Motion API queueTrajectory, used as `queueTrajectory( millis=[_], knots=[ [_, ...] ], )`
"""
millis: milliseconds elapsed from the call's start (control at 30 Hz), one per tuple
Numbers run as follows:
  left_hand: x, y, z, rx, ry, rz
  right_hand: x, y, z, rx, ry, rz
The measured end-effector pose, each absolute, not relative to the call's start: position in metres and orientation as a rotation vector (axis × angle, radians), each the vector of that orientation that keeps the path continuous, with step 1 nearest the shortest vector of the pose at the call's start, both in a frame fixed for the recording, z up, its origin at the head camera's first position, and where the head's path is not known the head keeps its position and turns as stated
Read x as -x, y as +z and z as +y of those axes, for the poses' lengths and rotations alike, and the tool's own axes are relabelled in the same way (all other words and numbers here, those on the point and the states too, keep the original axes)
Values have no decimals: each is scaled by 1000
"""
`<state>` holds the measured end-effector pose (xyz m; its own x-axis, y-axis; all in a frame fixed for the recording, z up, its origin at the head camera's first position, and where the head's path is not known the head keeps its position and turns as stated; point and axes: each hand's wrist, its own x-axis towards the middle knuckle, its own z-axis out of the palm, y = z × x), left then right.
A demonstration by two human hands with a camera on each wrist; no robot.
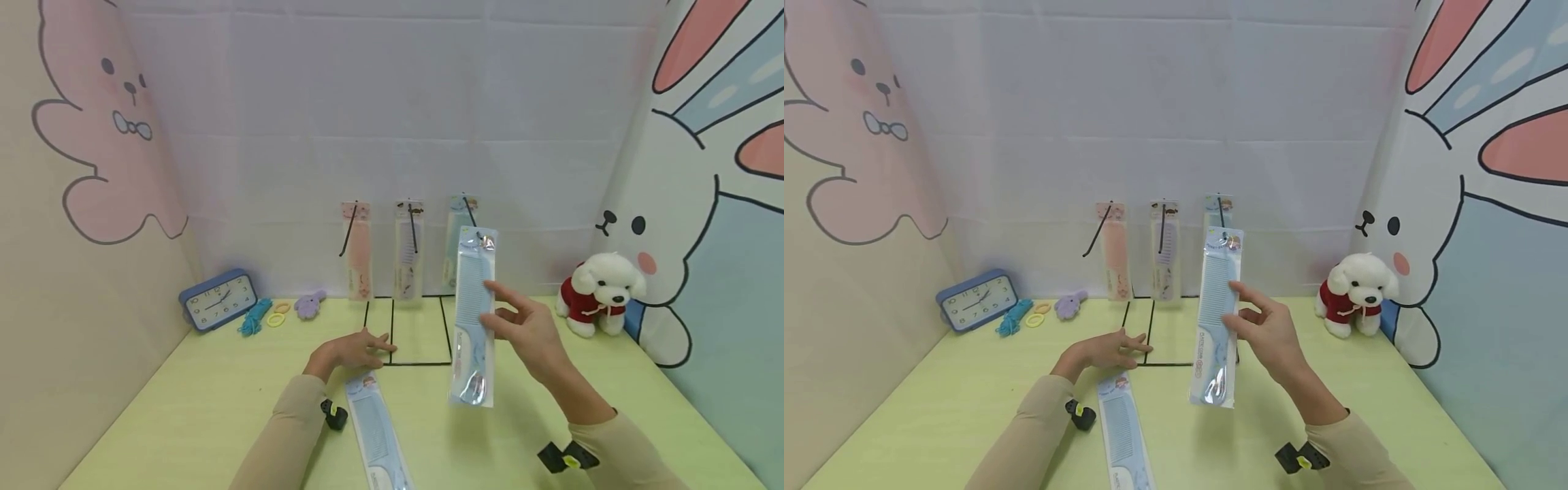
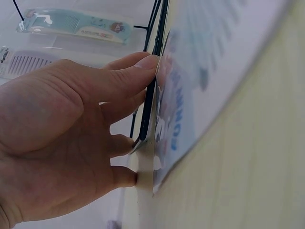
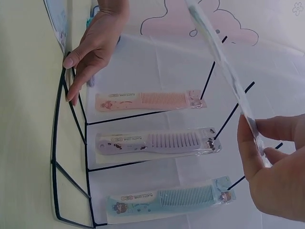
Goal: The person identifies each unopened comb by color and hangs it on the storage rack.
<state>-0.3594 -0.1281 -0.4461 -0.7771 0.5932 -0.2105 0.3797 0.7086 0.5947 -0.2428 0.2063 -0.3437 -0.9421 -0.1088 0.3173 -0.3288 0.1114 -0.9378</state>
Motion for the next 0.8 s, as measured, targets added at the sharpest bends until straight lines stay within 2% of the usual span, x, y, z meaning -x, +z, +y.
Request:
queueTrajectory(
  millis=[267, 800],
  knots=[
    [358, -445, -135, -759, 760, 2532, 275, -350, 200, -208, 1816, -2132],
    [358, -446, -128, -831, 760, 2513, 345, -351, 206, -86, 1857, -2094]
  ],
)
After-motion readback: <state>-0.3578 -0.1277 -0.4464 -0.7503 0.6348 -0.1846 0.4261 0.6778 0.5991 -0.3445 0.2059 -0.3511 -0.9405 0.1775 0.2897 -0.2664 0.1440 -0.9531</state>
